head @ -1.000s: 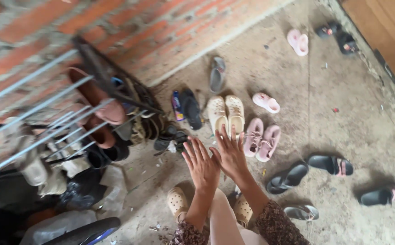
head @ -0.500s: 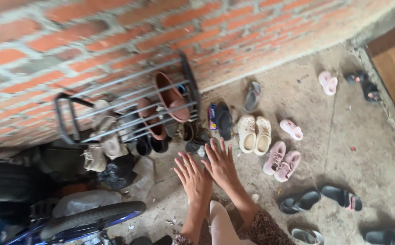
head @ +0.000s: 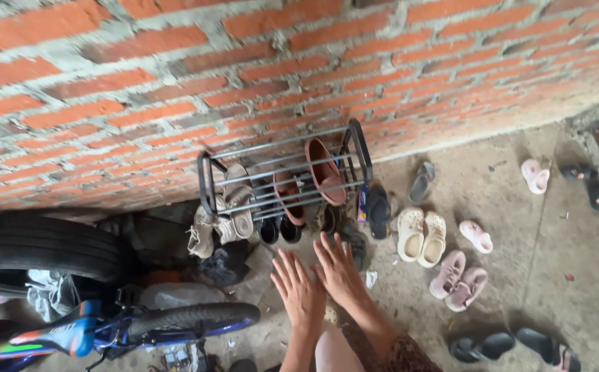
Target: Organizing various shoes and sandals onto a shoe rack.
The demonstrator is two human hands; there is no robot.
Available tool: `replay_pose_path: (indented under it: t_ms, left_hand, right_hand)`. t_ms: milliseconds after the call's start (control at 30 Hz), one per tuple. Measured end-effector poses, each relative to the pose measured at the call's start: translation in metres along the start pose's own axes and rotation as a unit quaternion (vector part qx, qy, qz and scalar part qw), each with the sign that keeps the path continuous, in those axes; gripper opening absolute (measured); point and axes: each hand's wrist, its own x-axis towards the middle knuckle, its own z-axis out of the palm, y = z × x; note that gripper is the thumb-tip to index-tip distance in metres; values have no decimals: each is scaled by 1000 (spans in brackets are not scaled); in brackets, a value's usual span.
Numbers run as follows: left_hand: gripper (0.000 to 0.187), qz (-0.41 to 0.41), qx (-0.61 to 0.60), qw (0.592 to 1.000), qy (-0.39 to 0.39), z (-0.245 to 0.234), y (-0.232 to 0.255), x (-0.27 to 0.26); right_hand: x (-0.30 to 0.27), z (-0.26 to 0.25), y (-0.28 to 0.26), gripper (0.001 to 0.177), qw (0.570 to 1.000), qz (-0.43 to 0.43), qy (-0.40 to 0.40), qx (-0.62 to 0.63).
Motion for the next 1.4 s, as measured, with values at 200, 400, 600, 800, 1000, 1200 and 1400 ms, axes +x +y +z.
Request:
replay_pose_path:
  t_ms: [200,400,600,800,1000,1200,1400]
  left_hand:
    - [78,-62,-10,998,-28,18,-29,11]
    - [91,-113,-57,992,0,51,-73,38]
    - [55,-169,-105,979,41,127,-132,62]
    - [54,-187,-163,968,38,151,-164,97]
    - [49,-216,-296,924,107,171,-181,114]
    - [55,-230,-336,907,111,189,-191,131]
    - [56,-231,-351,899,126,186,-196,144]
  right_hand:
    - [22,37,-4,70,996,-8,-83,33]
    - [56,83,-4,68,989,-43,-133,53]
    - [87,141,-1,57,987,-54,-93,119]
    - [116,176,-17,47,969,39,-115,215]
    - [127,246,-16,55,972,-28,13,232]
    - [151,248,-35,62,950,54,-33,306]
    - [164,274,-32,63,944,82,-5,318]
